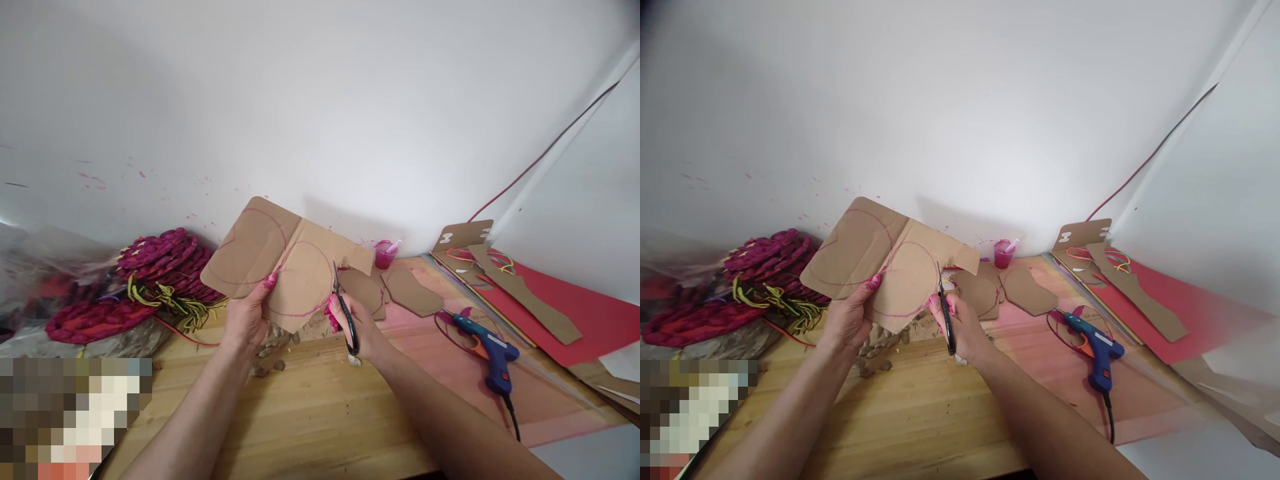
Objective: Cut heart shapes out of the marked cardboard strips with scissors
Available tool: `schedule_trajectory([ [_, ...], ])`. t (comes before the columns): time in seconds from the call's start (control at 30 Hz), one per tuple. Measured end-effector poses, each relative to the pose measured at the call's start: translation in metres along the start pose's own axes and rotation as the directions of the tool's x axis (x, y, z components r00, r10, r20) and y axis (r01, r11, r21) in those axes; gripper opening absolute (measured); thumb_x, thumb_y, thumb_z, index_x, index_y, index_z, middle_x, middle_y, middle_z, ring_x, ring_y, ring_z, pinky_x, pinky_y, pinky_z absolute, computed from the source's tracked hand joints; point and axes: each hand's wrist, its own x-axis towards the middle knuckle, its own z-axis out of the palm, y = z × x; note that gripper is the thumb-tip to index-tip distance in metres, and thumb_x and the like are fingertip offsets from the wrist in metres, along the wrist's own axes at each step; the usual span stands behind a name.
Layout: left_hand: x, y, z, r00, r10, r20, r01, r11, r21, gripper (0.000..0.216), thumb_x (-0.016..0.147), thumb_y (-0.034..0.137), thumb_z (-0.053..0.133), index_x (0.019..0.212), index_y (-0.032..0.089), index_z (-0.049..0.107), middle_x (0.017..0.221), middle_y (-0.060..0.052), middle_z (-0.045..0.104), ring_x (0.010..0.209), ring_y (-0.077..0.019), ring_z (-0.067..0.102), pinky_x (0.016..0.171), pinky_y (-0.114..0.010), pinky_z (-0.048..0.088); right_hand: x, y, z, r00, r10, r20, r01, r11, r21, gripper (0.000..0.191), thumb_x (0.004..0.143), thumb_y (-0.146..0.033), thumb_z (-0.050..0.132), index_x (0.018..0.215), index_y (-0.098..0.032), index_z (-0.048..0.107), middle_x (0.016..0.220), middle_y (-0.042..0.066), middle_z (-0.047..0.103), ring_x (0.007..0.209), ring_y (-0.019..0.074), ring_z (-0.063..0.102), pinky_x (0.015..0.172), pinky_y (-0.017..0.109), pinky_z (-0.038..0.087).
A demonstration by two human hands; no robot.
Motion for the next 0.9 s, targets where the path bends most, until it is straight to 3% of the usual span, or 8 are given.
schedule_trajectory([
  [0.23, -0.004, 0.001, 0.002, 0.998, 0.039, 0.039, -0.04, 0.999, 0.01, 0.058, 0.066, 0.007, 0.085, 0.121, 0.02, 0.071, 0.132, -0.008, 0.071, 0.128, -0.024, 0.062, 0.114, -0.037, 0.047, 0.003, 0.012, 0.002, 1.0, 0.027, -0.006, -0.026, 0.997, 0.077, 0.056, 0.095, -0.071, 0.042, 0.068, -0.023, 0.043, 0.055, -0.005, 0.043, 0.049, 0.012, 0.045, 0.048, 0.025, 0.033],
  [0.37, -0.006, 0.0, 0.002, 0.997, 0.062, 0.053, -0.063, 0.998, 0.007, 0.06, 0.066, 0.007, 0.085, 0.122, 0.02, 0.07, 0.13, -0.009, 0.072, 0.13, -0.024, 0.061, 0.115, -0.037, 0.045, 0.002, 0.021, 0.006, 0.996, 0.079, -0.036, -0.073, 0.987, 0.146, 0.054, 0.091, -0.069, 0.053, 0.065, -0.023, 0.042, 0.049, -0.006, 0.043, 0.041, 0.0107, 0.043, 0.041, 0.024, 0.03],
  [0.53, -0.003, 0.0, 0.001, 0.996, 0.064, 0.07, -0.064, 0.998, -0.003, 0.061, 0.065, 0.008, 0.086, 0.123, 0.02, 0.07, 0.128, -0.009, 0.073, 0.13, -0.025, 0.061, 0.115, -0.039, 0.046, -0.004, 0.01, 0.005, 0.997, 0.057, -0.056, -0.052, 0.994, 0.092, 0.052, 0.089, -0.065, 0.06, 0.064, -0.023, 0.042, 0.045, -0.007, 0.041, 0.037, 0.0101, 0.043, 0.038, 0.022, 0.031],
  [0.77, 0.007, 0.004, -0.005, 0.998, -0.063, 0.011, 0.063, 0.998, 0.0, 0.057, 0.063, 0.009, 0.089, 0.117, 0.015, 0.072, 0.12, -0.011, 0.076, 0.123, -0.0254, 0.066, 0.111, -0.038, 0.049, -0.001, 0.01, 0.006, 0.996, 0.068, -0.054, -0.064, 0.994, 0.084, 0.054, 0.087, -0.069, 0.061, 0.065, -0.023, 0.044, 0.047, -0.007, 0.042, 0.038, 0.0109, 0.045, 0.038, 0.023, 0.036],
  [0.9, 0.005, 0.007, -0.007, 0.985, -0.124, 0.123, 0.115, 0.99, 0.076, 0.063, 0.058, 0.009, 0.092, 0.118, 0.015, 0.072, 0.117, -0.012, 0.077, 0.117, -0.0257, 0.07, 0.109, -0.04, 0.051, 0.001, 0.01, -0.001, 0.999, 0.032, -0.003, -0.032, 0.997, 0.074, 0.056, 0.091, -0.07, 0.054, 0.063, -0.022, 0.047, 0.053, -0.003, 0.049, 0.047, 0.0138, 0.051, 0.047, 0.026, 0.041],
])
